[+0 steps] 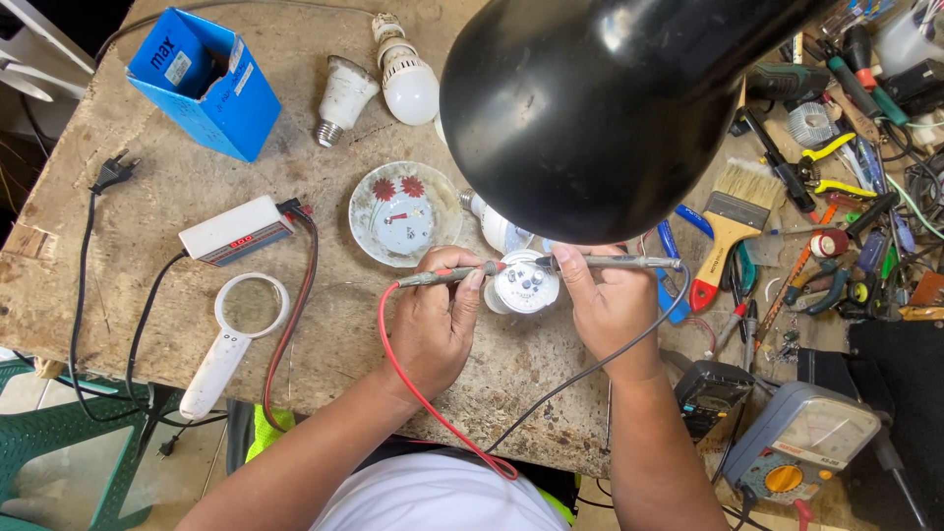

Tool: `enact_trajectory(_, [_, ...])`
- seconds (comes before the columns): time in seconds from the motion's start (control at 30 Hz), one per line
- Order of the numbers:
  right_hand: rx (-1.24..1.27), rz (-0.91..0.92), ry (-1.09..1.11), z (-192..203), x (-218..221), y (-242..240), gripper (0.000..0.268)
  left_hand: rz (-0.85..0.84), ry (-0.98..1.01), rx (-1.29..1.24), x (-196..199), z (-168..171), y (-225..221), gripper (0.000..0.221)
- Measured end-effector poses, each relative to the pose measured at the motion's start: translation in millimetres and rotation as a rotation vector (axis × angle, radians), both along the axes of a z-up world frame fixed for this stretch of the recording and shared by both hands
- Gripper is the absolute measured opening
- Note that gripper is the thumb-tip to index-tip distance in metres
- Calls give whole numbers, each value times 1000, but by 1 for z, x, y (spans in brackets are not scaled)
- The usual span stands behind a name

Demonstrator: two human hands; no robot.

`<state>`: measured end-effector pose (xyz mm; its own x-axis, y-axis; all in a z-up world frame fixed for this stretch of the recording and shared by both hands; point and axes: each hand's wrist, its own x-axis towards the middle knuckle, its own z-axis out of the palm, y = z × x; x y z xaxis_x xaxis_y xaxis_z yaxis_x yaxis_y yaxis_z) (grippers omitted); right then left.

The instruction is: Testing and marking individual LED chips on a circuit board using a multimeter and a marker.

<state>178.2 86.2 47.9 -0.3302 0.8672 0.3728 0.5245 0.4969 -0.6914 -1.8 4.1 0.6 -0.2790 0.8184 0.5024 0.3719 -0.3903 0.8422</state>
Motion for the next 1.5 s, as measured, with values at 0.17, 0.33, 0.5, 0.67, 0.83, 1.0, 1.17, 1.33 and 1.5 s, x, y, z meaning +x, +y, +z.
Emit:
enact_trajectory(0.17, [12, -5, 1, -1, 1, -1, 18, -4, 6, -7, 0, 1, 2, 13])
enact_trajectory(0.33, [29, -12, 7, 0, 1, -3, 19, 3, 6, -14, 2, 4, 4, 14])
enact_trajectory(0.5, [35, -13, 14, -1, 2, -3, 18, -18, -42, -21, 1, 4, 5, 15])
enact_trajectory(0.67, [53, -20, 3, -6, 4, -2, 17, -18, -51, -48, 2, 8, 4, 16])
enact_trajectory(0.83, [19, -31, 10, 0, 3, -4, 19, -30, -52, -61, 1, 10, 6, 16])
enact_trajectory(1.0, [5, -40, 23, 2, 4, -3, 18, -55, -152, -83, 0, -3, 7, 19])
enact_trajectory(1.17, [17, -22, 37, 3, 3, -4, 17, -92, -181, -77, 4, 8, 5, 19])
enact_trajectory(1.33, [27, 11, 39, 3, 4, -3, 18, -76, -110, -107, 0, -4, 5, 19])
enact_trajectory(1.5, [29, 26, 63, 1, 6, -2, 18, -63, -81, -85, 2, -1, 6, 17])
